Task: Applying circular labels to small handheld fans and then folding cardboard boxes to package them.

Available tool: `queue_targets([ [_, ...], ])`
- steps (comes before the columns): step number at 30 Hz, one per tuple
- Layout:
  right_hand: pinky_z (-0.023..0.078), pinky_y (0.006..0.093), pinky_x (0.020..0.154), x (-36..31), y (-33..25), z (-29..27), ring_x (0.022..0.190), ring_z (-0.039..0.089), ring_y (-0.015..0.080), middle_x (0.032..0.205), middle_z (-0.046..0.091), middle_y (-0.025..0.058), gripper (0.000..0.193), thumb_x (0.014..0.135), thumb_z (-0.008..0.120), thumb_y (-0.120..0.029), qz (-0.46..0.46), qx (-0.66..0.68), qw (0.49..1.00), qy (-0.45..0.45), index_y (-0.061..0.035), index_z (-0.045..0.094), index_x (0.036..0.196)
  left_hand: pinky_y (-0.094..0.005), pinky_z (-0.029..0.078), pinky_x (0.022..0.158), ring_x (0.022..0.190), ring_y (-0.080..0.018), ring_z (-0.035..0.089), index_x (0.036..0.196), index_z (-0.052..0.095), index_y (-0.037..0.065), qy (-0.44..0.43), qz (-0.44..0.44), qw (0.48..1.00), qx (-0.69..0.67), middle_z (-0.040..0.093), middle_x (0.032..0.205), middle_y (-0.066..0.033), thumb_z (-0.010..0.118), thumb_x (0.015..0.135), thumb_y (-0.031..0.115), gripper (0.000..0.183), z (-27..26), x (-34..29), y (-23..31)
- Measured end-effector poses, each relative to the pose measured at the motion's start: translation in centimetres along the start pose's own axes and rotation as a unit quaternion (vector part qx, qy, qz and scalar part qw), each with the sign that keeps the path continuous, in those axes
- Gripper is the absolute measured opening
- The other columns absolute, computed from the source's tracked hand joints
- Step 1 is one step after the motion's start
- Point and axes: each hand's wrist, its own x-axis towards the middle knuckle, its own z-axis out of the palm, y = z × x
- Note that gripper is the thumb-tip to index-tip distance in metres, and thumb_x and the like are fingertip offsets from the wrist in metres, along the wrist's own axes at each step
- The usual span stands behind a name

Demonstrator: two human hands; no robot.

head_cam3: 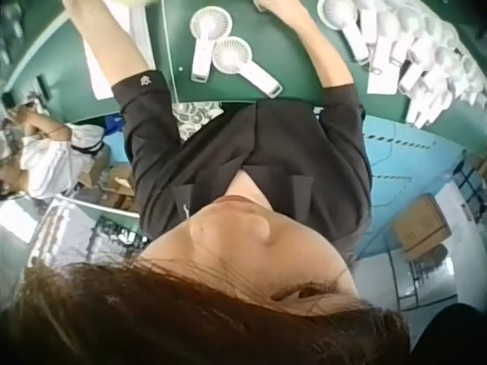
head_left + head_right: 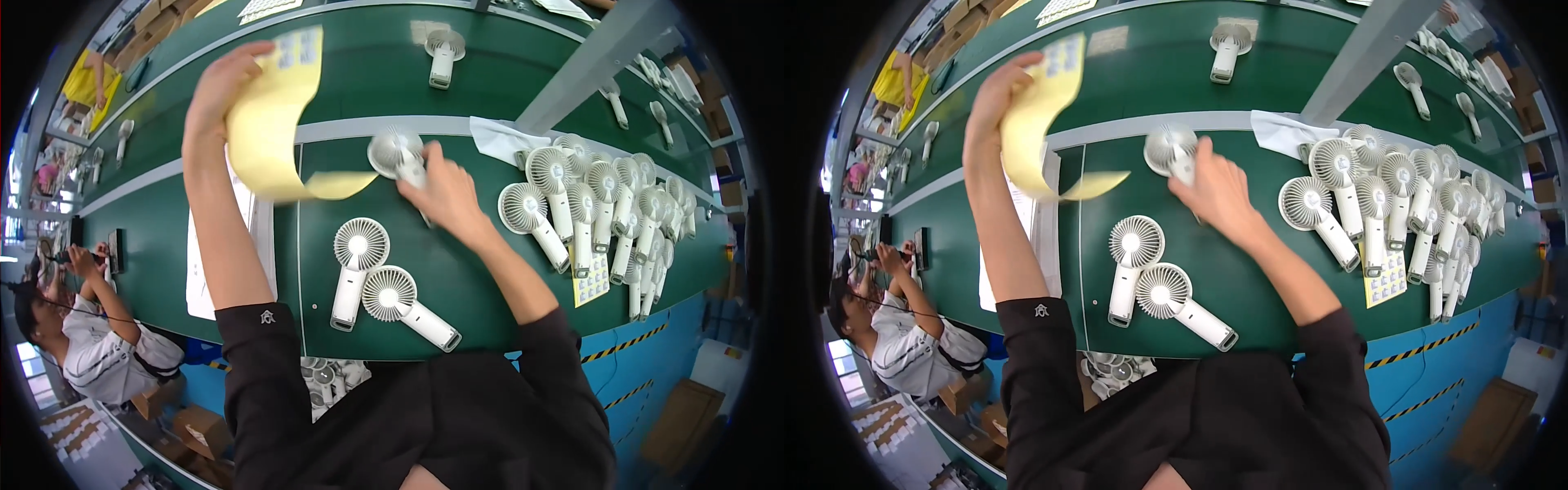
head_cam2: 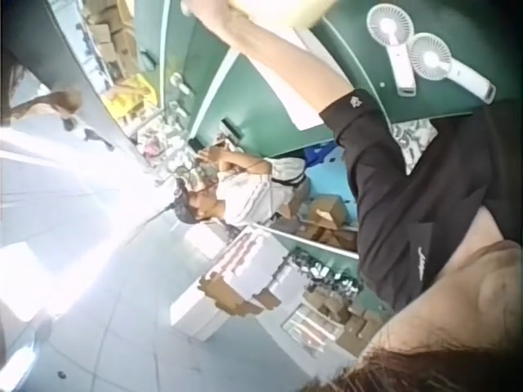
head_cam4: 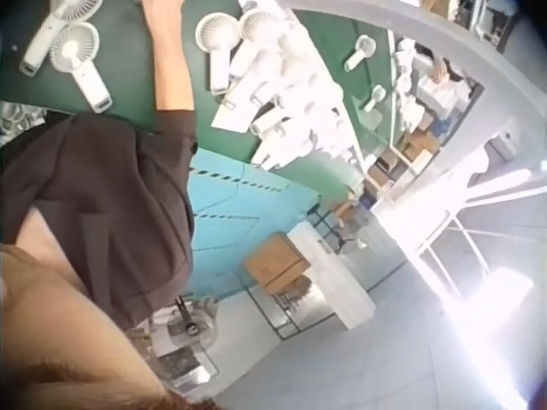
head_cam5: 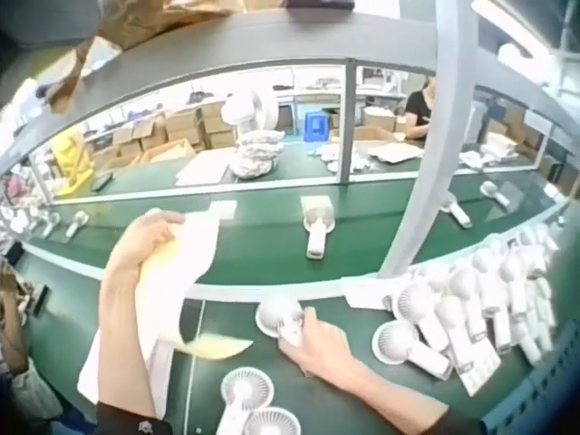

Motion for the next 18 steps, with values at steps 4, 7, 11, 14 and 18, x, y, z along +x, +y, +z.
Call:
queue_targets([
  [4, 0.052, 0.0487, 0.085, 10.5, 0.7, 0.7, 0.096, 0.067, 0.0452, 0.103, 0.067, 0.0287, 0.067, 0.079, 0.071, -0.045, 0.017, 0.057, 0.996, 0.071, 0.0025, 0.047, 0.119, -0.0303, 0.050, 0.081, 0.086, -0.0173, 0.061, 0.105, 0.074, 0.007, -0.118, -0.101, 0.960, 0.231, 0.069, 0.094, -0.0066, 0.058, 0.082, 0.013, 0.029, 0.0, 3.6, -7.1],
  [7, 0.052, 0.0447, 0.081, 18.2, 4.1, 1.3, 0.089, 0.068, 0.0380, 0.096, 0.070, 0.0227, 0.059, 0.087, 0.070, -0.039, -0.009, 0.148, 0.969, 0.197, 0.0031, 0.047, 0.121, -0.0258, 0.047, 0.075, 0.083, -0.0136, 0.058, 0.102, 0.071, 0.008, -0.148, -0.154, 0.916, 0.339, 0.064, 0.088, -0.0035, 0.060, 0.083, 0.012, 0.023, 3.3, 4.1, -11.3],
  [11, 0.052, 0.0443, 0.079, 21.9, 8.2, 0.8, 0.089, 0.067, 0.0326, 0.092, 0.069, 0.0185, 0.045, 0.090, 0.065, -0.035, -0.037, -0.021, 0.958, 0.282, 0.0043, 0.058, 0.111, -0.0281, 0.046, 0.079, 0.085, -0.0183, 0.058, 0.103, 0.070, 0.007, -0.095, -0.165, 0.924, 0.333, 0.061, 0.087, -0.0072, 0.058, 0.079, 0.004, 0.027, 3.2, 3.4, -12.5],
  [14, 0.048, 0.0494, 0.091, 22.1, 8.1, -0.1, 0.108, 0.061, 0.0374, 0.109, 0.064, 0.0185, 0.052, 0.083, 0.069, -0.041, 0.116, -0.207, 0.886, 0.399, 0.0030, 0.062, 0.110, -0.0314, 0.046, 0.086, 0.094, -0.0236, 0.060, 0.104, 0.067, 0.005, -0.139, -0.061, 0.890, 0.431, 0.062, 0.099, -0.0129, 0.056, 0.079, 0.003, 0.027, 0.1, 3.1, -13.0],
  [18, 0.045, 0.0475, 0.098, 24.4, 13.1, -3.3, 0.118, 0.059, 0.0373, 0.125, 0.064, 0.0208, 0.073, 0.080, 0.071, -0.051, 0.232, -0.067, 0.953, 0.185, 0.0049, 0.058, 0.126, -0.0382, 0.048, 0.096, 0.105, -0.0338, 0.062, 0.118, 0.058, 0.006, -0.038, 0.093, 0.862, 0.497, 0.057, 0.125, -0.0187, 0.058, 0.088, 0.012, 0.030, 1.2, 1.6, -12.1],
])
